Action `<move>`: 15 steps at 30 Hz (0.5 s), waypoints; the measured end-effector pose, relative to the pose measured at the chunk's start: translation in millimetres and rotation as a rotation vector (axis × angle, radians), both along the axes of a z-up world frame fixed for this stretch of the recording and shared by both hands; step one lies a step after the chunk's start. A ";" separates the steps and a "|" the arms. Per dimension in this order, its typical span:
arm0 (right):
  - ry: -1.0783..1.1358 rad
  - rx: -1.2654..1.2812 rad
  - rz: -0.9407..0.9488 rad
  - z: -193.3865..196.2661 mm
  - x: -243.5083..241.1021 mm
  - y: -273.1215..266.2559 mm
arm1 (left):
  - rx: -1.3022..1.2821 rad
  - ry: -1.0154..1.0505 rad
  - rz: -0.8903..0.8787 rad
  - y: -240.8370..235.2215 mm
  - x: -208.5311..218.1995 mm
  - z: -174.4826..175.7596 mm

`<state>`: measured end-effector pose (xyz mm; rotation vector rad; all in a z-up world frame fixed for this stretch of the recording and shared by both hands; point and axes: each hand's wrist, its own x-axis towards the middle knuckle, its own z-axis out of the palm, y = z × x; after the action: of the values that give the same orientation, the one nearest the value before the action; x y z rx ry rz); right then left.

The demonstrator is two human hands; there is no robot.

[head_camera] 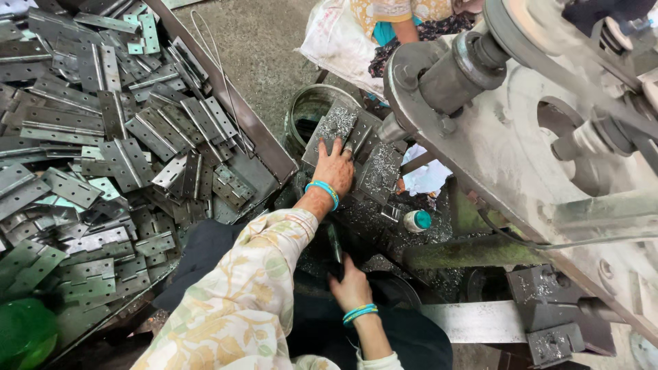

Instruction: The person takes metal hinges from a bin, places them individually into a pressing machine, and uses a lever to operate the machine before returning the processed part to the bin.

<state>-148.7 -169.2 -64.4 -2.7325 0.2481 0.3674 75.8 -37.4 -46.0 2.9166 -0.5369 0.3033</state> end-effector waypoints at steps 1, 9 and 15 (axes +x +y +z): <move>0.038 -0.012 -0.012 14.3 7.7 -2.2 | -0.033 -0.033 0.011 -2.7 3.1 -3.0; -0.127 0.006 -0.013 -30.0 -7.4 2.3 | -0.123 -0.078 0.032 -12.7 26.7 -11.8; -0.041 0.021 -0.037 -14.2 -4.7 0.8 | -0.086 -0.081 0.009 -9.2 15.4 -13.8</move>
<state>-153.5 -168.4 -78.5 -2.7082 0.2815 0.3017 91.2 -46.6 -59.9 2.8345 -0.5098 0.4363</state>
